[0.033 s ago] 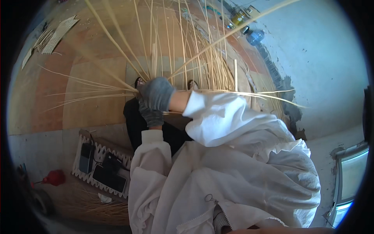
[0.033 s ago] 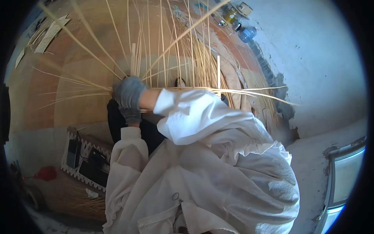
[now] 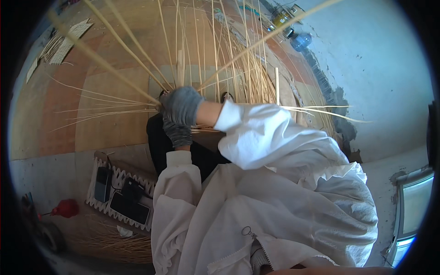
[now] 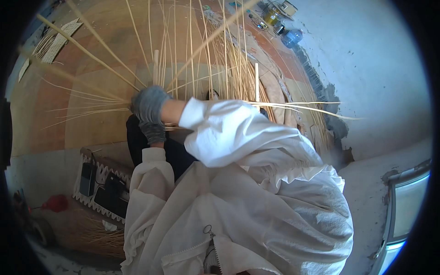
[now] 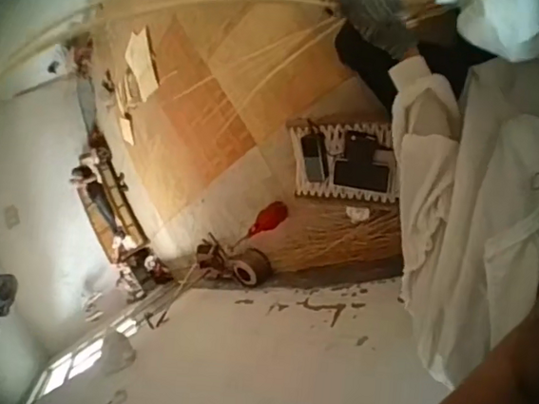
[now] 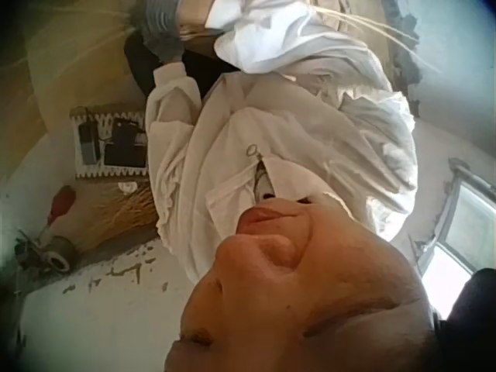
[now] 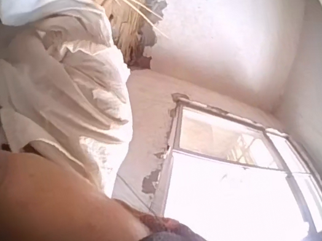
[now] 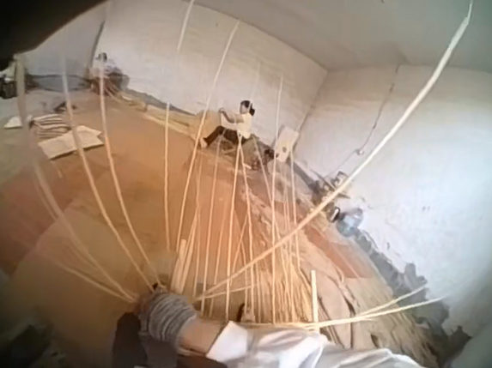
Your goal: The person weaves a rectangular basket using thin wooden strips, interlacing them through a vertical frame. They periodically measure the basket's dimensions with a tape measure to ensure accuracy.
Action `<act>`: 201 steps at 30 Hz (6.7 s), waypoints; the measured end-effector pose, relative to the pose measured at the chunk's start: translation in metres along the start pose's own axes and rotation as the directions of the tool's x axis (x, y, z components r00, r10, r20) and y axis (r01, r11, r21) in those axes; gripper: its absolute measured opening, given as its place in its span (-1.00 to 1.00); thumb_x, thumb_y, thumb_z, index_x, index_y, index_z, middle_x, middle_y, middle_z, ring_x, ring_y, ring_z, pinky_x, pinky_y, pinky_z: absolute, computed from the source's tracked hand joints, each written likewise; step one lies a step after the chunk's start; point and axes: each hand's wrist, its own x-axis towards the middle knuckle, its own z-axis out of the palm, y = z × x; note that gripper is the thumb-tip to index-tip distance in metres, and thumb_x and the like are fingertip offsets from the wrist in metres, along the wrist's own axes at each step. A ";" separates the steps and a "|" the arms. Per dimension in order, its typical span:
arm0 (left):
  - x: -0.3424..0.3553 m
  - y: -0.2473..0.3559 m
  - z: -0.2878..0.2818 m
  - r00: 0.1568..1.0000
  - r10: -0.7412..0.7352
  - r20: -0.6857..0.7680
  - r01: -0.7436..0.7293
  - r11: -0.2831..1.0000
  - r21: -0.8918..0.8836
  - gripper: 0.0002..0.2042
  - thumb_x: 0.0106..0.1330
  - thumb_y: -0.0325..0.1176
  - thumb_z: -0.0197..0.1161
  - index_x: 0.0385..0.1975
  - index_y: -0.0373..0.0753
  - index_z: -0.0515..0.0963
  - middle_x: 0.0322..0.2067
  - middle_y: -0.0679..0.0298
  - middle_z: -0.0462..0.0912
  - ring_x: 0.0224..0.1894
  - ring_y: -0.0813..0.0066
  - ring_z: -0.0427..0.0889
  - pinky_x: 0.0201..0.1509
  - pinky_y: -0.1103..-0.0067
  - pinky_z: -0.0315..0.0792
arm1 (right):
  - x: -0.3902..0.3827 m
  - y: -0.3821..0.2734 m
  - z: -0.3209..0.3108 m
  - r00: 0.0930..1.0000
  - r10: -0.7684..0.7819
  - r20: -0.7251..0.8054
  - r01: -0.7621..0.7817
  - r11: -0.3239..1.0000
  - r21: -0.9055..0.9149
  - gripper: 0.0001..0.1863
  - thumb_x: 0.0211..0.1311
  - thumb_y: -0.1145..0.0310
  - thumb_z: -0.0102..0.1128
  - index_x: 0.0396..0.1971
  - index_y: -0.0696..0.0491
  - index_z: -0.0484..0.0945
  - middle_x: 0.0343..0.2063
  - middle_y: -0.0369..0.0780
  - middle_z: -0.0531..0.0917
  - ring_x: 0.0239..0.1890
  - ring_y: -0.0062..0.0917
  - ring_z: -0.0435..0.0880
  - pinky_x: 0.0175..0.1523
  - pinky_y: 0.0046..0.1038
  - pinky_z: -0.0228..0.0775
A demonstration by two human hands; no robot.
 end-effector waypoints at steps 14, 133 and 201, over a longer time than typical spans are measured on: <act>0.070 0.024 -0.046 0.652 -0.269 0.709 0.541 0.820 -0.186 -0.60 0.02 -0.30 0.31 -0.16 -0.36 0.46 -0.29 0.12 0.56 -0.27 0.35 0.52 -0.13 0.54 0.38 | -0.126 0.134 0.129 0.824 0.508 0.252 0.275 -0.747 0.605 -0.75 0.17 0.47 -0.01 -0.16 0.00 0.24 -0.53 -0.25 0.40 -0.46 -0.37 0.48 -0.32 -0.28 0.46; 0.048 -0.015 0.034 0.709 0.021 0.705 0.702 -0.114 -0.703 -0.56 0.30 0.00 -0.16 -0.49 -0.29 0.43 -0.63 0.20 0.50 -0.61 0.49 0.47 -0.59 0.67 0.41 | -0.120 0.066 0.057 0.940 0.049 -0.338 -0.009 0.993 0.120 -0.20 -0.16 -0.05 0.25 0.04 0.17 0.27 -0.17 0.06 0.39 -0.14 -0.08 0.41 0.03 -0.15 0.20; 0.061 0.087 0.004 0.133 -0.538 0.832 0.695 0.650 0.309 -0.77 0.02 -0.36 0.33 -0.43 -0.34 0.47 -0.53 0.18 0.53 -0.47 0.42 0.54 -0.52 0.53 0.47 | -0.161 0.186 0.079 0.462 0.779 -0.425 0.297 0.316 0.901 -0.61 0.21 0.29 -0.01 0.00 0.14 0.30 -0.61 -0.32 0.44 -0.66 -0.66 0.35 -0.54 -0.59 0.30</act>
